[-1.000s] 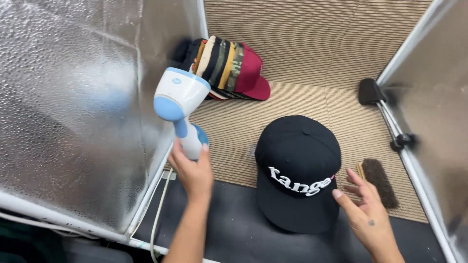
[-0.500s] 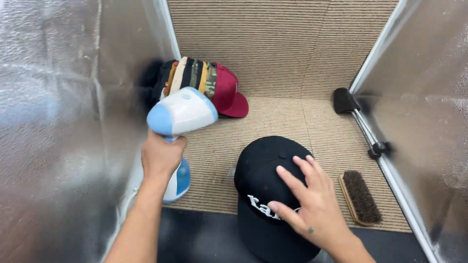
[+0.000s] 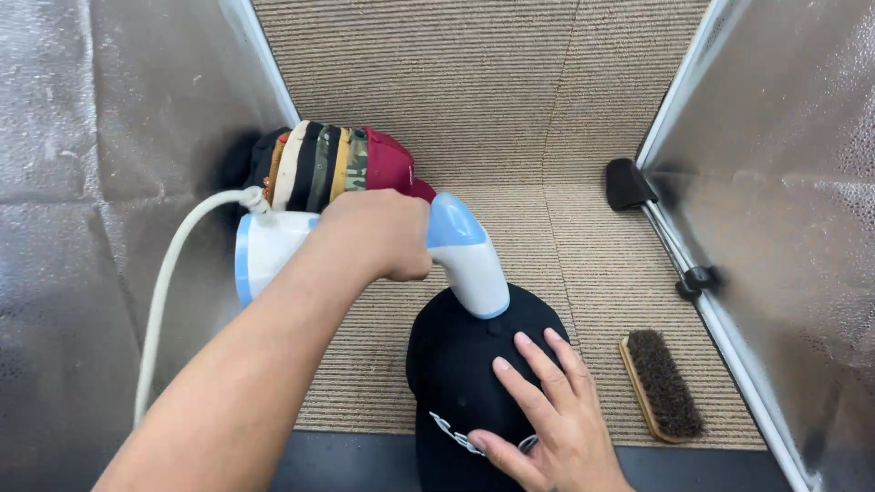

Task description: Steaming and brushing a black baseball cap to remove wrinkles and lint in a detailing booth.

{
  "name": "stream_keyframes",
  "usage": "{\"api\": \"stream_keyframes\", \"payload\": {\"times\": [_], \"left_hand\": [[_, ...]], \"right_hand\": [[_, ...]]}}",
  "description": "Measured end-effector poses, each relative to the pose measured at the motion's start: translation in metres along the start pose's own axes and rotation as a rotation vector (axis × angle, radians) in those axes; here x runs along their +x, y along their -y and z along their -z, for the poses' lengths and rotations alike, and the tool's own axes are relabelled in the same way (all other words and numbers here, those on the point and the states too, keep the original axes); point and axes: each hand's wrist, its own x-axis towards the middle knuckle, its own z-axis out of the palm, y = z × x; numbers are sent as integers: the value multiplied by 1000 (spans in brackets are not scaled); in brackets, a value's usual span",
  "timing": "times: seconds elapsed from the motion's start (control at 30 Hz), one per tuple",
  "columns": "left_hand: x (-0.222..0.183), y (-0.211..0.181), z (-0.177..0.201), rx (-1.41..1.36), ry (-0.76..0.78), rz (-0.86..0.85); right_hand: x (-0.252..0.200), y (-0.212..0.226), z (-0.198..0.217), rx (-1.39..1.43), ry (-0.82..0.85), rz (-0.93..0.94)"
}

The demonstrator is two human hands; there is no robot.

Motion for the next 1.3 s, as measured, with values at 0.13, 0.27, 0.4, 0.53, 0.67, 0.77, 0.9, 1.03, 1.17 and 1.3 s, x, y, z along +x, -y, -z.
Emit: {"api": "stream_keyframes", "payload": {"times": [0.13, 0.27, 0.4, 0.53, 0.67, 0.77, 0.9, 1.03, 1.17, 1.3], "left_hand": [[23, -25, 13, 110, 1, -34], [42, -52, 18, 230, -2, -53], [57, -82, 25, 263, 10, -106], [61, -97, 32, 247, 24, -128], [60, -89, 30, 239, 45, -114], [56, -65, 24, 235, 40, -59], [30, -24, 21, 234, 85, 25], [6, -1, 20, 239, 185, 37], [5, 5, 10, 178, 111, 28], [20, -13, 8, 187, -8, -56]], "right_hand": [[2, -6, -1, 21, -4, -9], [0, -6, -6, 33, -3, -41], [-2, -6, -6, 37, -6, -64], [1, -6, -6, 20, -13, -64], [2, -3, -4, 27, -4, -92], [3, -4, -4, 30, -8, -77], [5, -2, -1, 60, -2, -81], [5, -2, -2, 64, -12, -70], [4, -4, -4, 80, -29, -59], [-1, -1, -3, 80, -2, -105]]}}
